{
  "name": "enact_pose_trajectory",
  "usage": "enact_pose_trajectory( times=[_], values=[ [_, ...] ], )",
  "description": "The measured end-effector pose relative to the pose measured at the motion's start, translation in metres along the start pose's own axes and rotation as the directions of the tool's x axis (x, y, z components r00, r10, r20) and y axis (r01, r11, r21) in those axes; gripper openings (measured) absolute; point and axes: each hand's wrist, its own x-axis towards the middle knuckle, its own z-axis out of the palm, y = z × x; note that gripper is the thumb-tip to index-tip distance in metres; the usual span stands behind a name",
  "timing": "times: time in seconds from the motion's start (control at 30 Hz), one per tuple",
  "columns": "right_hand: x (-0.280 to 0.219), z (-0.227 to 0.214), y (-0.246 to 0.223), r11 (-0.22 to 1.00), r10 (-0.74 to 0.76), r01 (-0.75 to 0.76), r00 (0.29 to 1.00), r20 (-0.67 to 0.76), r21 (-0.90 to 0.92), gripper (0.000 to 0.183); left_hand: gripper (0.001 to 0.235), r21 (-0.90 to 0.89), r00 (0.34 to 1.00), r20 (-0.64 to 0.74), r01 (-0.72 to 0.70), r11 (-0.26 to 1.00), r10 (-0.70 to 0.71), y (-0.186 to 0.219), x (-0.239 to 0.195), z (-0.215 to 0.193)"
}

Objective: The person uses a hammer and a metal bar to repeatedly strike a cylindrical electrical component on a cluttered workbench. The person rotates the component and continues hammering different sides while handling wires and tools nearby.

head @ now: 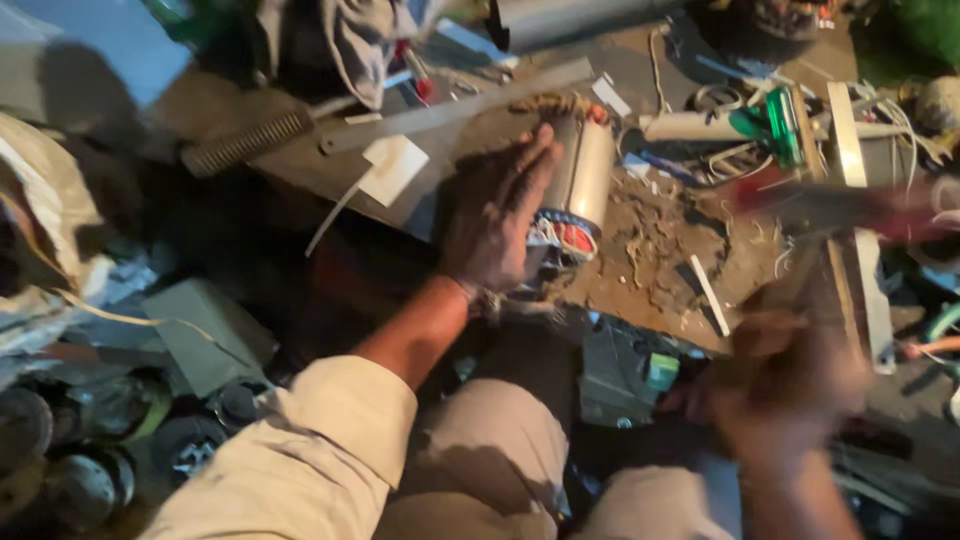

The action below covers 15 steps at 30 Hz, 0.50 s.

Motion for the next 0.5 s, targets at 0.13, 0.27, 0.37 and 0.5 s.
enact_pose_trajectory(
  times=[0.13,0.27,0.37,0.5],
  values=[
    [-0.008,0.012,0.003,0.992,-0.104,0.118,0.968,0.230,-0.049,0.089,0.077,-0.002,1.000,-0.009,0.020,1.000,-0.020,-0.002,0.015,0.004],
    [-0.033,0.034,-0.010,0.993,0.112,-0.117,0.984,-0.138,-0.026,0.068,0.080,-0.014,1.000,-0.002,0.020,1.000,-0.020,0.006,-0.005,0.000],
    [-0.017,0.037,-0.006,0.986,-0.058,0.067,0.996,0.061,-0.150,0.077,0.070,0.066,1.000,-0.012,0.005,0.998,-0.004,0.001,0.016,-0.001],
    [-0.022,0.031,-0.013,0.970,-0.117,0.149,0.978,0.171,-0.190,0.075,0.076,0.030,1.000,0.022,0.013,0.999,-0.014,-0.001,0.003,-0.010]
  ],
)
